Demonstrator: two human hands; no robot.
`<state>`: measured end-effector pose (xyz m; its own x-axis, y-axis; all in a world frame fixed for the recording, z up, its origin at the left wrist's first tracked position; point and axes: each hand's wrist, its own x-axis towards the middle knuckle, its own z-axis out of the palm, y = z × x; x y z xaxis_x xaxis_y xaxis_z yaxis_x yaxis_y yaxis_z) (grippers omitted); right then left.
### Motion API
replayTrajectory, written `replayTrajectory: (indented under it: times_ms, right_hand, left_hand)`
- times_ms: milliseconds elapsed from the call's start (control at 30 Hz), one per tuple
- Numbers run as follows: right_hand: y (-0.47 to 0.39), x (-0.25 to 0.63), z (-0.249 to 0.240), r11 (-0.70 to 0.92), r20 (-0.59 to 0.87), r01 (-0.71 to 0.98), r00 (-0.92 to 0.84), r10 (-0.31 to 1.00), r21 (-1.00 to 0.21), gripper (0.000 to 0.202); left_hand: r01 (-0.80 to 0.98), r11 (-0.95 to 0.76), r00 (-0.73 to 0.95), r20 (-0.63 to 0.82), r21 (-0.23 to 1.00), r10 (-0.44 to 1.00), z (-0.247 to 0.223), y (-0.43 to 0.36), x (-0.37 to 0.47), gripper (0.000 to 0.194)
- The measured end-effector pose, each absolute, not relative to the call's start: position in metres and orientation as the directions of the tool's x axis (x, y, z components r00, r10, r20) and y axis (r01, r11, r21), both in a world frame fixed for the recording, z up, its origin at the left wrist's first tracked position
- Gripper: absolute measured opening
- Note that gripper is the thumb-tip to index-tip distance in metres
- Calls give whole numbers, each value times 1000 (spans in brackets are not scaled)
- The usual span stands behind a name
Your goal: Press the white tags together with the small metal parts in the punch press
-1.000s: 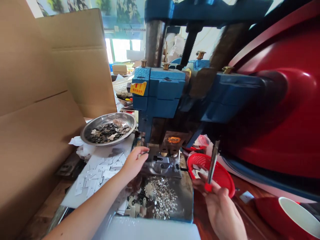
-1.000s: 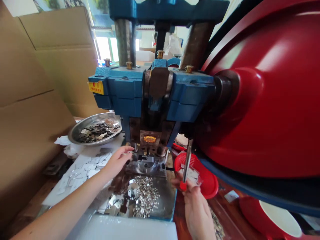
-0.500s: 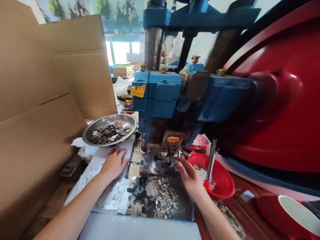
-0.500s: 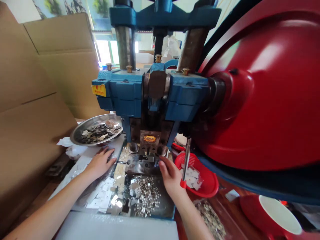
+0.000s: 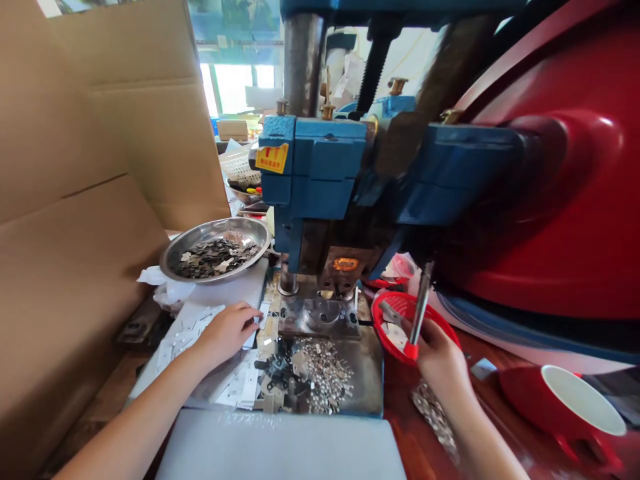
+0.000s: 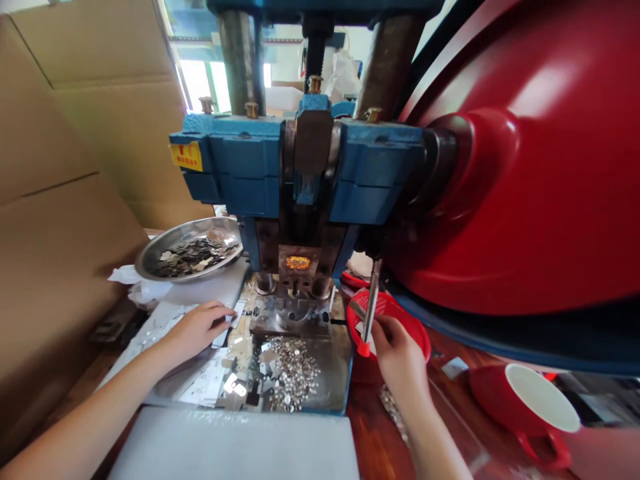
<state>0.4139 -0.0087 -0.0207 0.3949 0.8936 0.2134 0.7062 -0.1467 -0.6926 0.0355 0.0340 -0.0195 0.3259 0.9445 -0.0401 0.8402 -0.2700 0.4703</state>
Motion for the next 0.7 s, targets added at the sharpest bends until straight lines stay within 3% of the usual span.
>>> replayTrajectory:
  times_ms: [67,200,267,500,700]
  right_hand:
    - [-20,412,-27,-122,253,774,345,904,-621,35]
    - [-26,368,-37,243,223,763,-132,966,-598,22]
    - [-24,344,-38,308,170,764,-257,951,-568,20]
    - [-20,324,-32,326,109,858,-308,945,-397,19]
    - [-21,316,-31,310,86,882,-300,950,-356,16]
  left_hand:
    - [831,-277,338,-41,483,940,-20,32,33,28]
    - [840,-225,270,-20,494,963,-13,27,30,31]
    - [840,-192,222,1,507,975,-6,22,31,32]
    - [739,-59,42,41,671,998,13,5,54,31]
    - [435,40,77,-81,900,994,9,3,82,32]
